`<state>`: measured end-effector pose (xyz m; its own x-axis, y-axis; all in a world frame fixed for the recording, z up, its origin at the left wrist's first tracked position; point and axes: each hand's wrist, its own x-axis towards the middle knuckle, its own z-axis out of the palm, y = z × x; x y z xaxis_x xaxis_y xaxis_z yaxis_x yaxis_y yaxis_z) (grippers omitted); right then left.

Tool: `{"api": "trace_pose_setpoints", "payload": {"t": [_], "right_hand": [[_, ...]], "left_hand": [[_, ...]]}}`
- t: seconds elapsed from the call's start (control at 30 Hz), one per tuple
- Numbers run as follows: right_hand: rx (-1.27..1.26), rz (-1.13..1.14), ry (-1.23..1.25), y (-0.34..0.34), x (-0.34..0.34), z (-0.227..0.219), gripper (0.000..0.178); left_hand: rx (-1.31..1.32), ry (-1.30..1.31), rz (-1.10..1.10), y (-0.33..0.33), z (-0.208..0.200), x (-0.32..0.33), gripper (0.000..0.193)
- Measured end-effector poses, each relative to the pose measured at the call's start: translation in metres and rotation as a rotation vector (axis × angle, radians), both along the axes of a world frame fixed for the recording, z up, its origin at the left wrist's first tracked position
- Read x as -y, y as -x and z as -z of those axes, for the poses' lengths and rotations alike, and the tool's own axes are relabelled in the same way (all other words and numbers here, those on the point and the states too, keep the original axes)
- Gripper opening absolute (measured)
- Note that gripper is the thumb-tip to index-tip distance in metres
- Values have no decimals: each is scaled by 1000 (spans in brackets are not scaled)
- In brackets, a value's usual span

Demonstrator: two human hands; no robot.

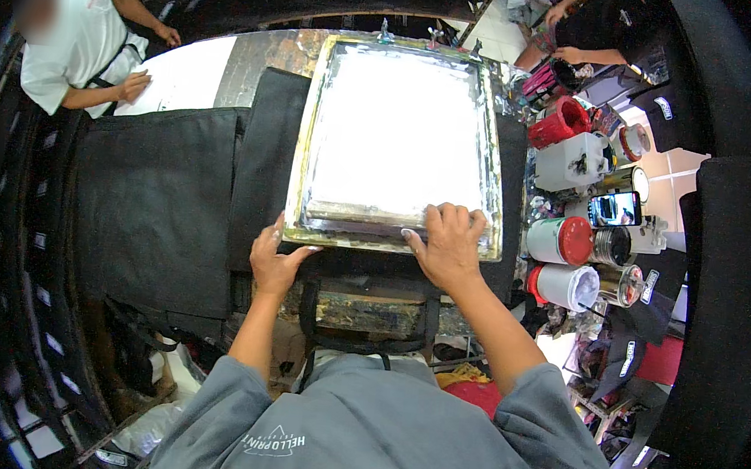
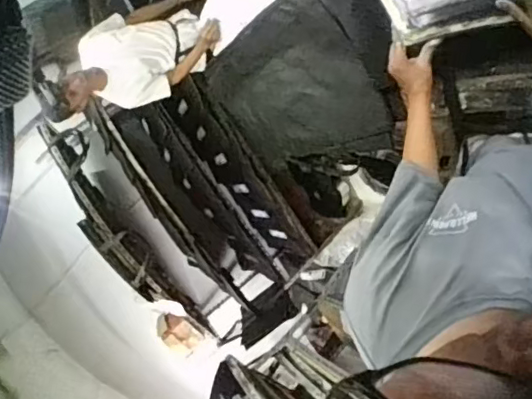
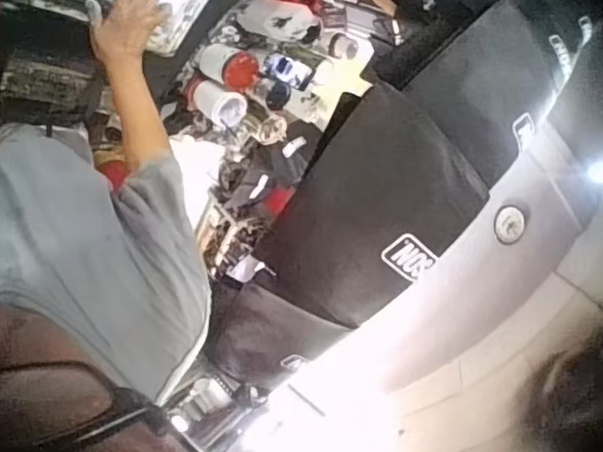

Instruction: The person screen prints a design onto black bags, applying ink to the screen with a squeegee, lowering the screen onto the bags, and passing the printed bags to another person.

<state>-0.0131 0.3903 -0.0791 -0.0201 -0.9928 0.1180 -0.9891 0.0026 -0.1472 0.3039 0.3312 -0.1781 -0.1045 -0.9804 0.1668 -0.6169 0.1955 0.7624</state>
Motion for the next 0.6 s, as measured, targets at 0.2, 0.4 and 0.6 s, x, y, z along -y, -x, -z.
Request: {"api": "trace_pose_setpoints", "payload": {"t": [0.2, 0.4, 0.6], "right_hand": [[-181, 34, 353, 19, 57, -106, 50], [-177, -15, 492, 46, 127, -190, 57], [-84, 51, 493, 56, 153, -204, 70]], "left_hand": [[-529, 85, 6, 44, -133, 43, 71], [545, 213, -266, -31, -62, 36, 93], [435, -290, -376, -62, -19, 15, 68]]}}
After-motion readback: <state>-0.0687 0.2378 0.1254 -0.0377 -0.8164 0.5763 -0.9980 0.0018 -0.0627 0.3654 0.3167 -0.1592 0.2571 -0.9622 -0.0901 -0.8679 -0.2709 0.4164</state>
